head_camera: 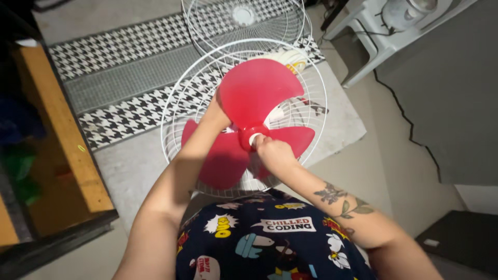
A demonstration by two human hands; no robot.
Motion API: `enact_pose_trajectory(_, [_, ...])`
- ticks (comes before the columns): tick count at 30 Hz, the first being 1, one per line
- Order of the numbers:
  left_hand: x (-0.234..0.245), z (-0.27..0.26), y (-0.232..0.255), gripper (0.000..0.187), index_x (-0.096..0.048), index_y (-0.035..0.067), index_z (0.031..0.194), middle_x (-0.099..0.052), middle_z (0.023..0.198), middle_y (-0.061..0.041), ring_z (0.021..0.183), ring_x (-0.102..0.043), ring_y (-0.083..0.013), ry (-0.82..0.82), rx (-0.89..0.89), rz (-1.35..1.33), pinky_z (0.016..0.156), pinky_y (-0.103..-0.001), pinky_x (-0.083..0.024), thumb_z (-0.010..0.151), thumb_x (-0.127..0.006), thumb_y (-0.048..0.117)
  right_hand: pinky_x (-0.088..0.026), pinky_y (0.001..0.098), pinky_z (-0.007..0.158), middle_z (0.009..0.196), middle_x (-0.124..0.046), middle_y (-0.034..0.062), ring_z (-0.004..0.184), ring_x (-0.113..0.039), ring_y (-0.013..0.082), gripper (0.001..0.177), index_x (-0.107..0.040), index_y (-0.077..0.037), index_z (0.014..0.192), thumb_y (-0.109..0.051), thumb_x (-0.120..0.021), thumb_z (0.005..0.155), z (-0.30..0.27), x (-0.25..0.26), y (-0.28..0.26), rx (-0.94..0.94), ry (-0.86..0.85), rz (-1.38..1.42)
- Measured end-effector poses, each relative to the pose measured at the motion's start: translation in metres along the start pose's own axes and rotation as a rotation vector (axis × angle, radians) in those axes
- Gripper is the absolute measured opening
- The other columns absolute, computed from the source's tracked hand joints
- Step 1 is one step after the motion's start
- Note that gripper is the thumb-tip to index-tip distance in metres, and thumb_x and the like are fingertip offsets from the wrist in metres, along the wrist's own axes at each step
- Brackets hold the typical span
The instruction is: The person assembles an electric fan by attaching a red fan blade to the motor hub, securing it with a white cap, and then fitting the front wire cage over the blade assembly.
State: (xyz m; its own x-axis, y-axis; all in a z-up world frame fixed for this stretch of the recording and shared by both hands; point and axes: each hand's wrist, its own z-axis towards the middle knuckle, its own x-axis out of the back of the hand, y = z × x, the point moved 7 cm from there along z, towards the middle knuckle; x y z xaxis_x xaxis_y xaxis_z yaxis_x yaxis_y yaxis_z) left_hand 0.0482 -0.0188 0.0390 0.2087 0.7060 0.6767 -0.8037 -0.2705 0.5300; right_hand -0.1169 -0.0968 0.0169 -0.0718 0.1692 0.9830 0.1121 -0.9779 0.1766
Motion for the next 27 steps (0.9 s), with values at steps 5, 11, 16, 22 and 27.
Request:
enact_pose_trajectory(5, [-0.012,-0.012,-0.001,0.035,-0.066,0.003,0.128,-0.065,0.132,-0.016,0.126,-0.057,-0.0364,-0.056,0.020,0.046,0.107,-0.050,-0.043,0.098,-0.059,0.021,-0.054,0.0409,0.047,0.064,-0.067,0.0111,0.055,-0.069,0.0283,0.027,-0.058,-0.007,0.085,-0.031,-0.065,0.093,-0.001,0.015,0.005,-0.090,0.050,0.184])
enact_pose_trajectory(11, [0.004,-0.056,0.035,0.039,-0.072,0.008,0.116,-0.069,0.126,-0.011,0.123,-0.060,-0.0330,-0.037,-0.022,0.620,0.109,-0.060,-0.037,0.080,-0.060,0.015,-0.054,0.0424,0.047,0.062,-0.067,0.0111,0.053,-0.069,0.0291,0.030,-0.060,-0.007,0.087,-0.035,-0.064,0.094,0.004,0.027,0.004,-0.158,0.087,0.231])
enact_pose_trajectory(16, [0.057,-0.062,0.034,0.025,-0.073,0.011,0.114,-0.066,0.128,-0.014,0.129,-0.056,-0.0369,-0.342,0.289,0.537,0.105,-0.048,-0.045,0.096,-0.059,0.020,-0.056,0.0493,0.061,0.069,-0.070,0.0171,0.066,-0.070,0.0373,0.046,-0.069,-0.006,0.085,-0.050,-0.062,0.095,0.004,0.019,0.016,-0.334,-0.132,0.365])
enact_pose_trajectory(22, [0.157,-0.025,0.035,0.045,-0.067,0.006,0.132,-0.071,0.126,-0.020,0.115,-0.065,-0.0356,0.471,0.217,0.686,0.090,-0.045,-0.055,0.091,-0.063,0.023,-0.055,0.0546,0.069,0.075,-0.071,0.0211,0.074,-0.070,0.0433,0.047,-0.072,-0.005,0.091,-0.050,-0.058,0.096,0.004,0.018,0.021,-0.418,-0.181,0.486])
enact_pose_trajectory(27, [0.129,-0.006,-0.050,0.032,-0.074,0.013,0.113,-0.075,0.090,-0.016,0.085,-0.072,-0.0373,0.073,0.665,-0.035,0.077,-0.049,-0.053,0.094,-0.069,0.038,-0.056,0.0538,0.060,0.069,-0.070,0.0220,0.065,-0.070,0.0418,0.045,-0.062,-0.003,0.094,-0.047,-0.052,0.100,0.000,0.008,0.010,-0.417,-0.155,0.343])
